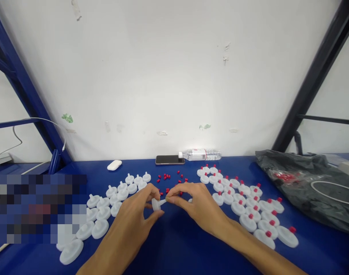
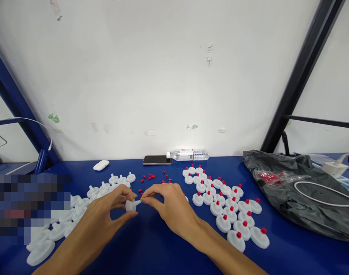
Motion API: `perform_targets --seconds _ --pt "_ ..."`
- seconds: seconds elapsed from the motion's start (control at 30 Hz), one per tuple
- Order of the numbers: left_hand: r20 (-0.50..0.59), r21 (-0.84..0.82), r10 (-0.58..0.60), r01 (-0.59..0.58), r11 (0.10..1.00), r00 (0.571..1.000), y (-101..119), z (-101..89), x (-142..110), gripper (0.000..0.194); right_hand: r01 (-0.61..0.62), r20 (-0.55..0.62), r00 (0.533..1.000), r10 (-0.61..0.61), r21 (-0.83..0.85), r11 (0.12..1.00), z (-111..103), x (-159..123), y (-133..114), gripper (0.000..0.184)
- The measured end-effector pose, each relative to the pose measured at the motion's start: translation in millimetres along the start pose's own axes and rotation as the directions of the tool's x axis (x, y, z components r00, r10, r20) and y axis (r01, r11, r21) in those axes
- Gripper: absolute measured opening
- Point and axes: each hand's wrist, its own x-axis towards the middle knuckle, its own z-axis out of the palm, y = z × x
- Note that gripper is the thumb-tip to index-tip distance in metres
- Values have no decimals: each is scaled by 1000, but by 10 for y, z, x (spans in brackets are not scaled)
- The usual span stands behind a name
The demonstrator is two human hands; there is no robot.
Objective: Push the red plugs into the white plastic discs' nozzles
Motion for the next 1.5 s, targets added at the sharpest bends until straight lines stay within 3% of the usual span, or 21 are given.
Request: perform_targets --seconds 0.2,0.33,0.5,0.6,0.67,0.87,0.97,1.07,1.17,1.3,1.4,1.5 --pt "-49 -79 64 -68 995 997 59 -1 -36 8 -90 10 996 91 301 949 -21 -2 6 11" --pt "-134 -102 168 -182 978 977 121 -19 -97 11 -252 186 967 174 593 765 -115 -1 -22 35" --pt "-243 -45 299 -319 947 923 226 -18 -149 29 -353 380 924 51 793 497 -132 -35 -68 52" --pt "-242 -31 334 -351 936 911 247 -10 -144 33 -423 452 891 30 806 414 -105 -42 -95 51" --pt "-229 -17 341 -354 935 912 245 -2 -139 33 -436 463 886 32 805 404 -90 -42 -98 48" --pt "-222 30 412 -417 909 884 261 27 -136 38 -396 405 910 87 792 464 -56 -60 -25 51" --pt "-206 13 405 -411 911 891 267 38 -140 42 -403 403 908 114 768 498 -57 -65 -11 52" --pt "-150 7 309 -312 950 939 221 60 -133 43 -423 433 894 117 725 544 -51 -51 -22 51" --pt "-58 52 94 -91 994 994 137 95 -100 42 -378 380 912 152 637 672 -14 -41 -29 47" --pt "22 128 -35 32 991 999 59 148 -48 41 -146 125 985 117 256 956 30 -54 -24 21" --pt "77 181 -74 59 982 994 54 182 -28 37 -46 90 995 50 -51 998 25 -73 -26 11" --pt "126 242 -82 50 969 989 35 172 -22 31 -2 105 994 24 -201 980 17 -91 -32 7"
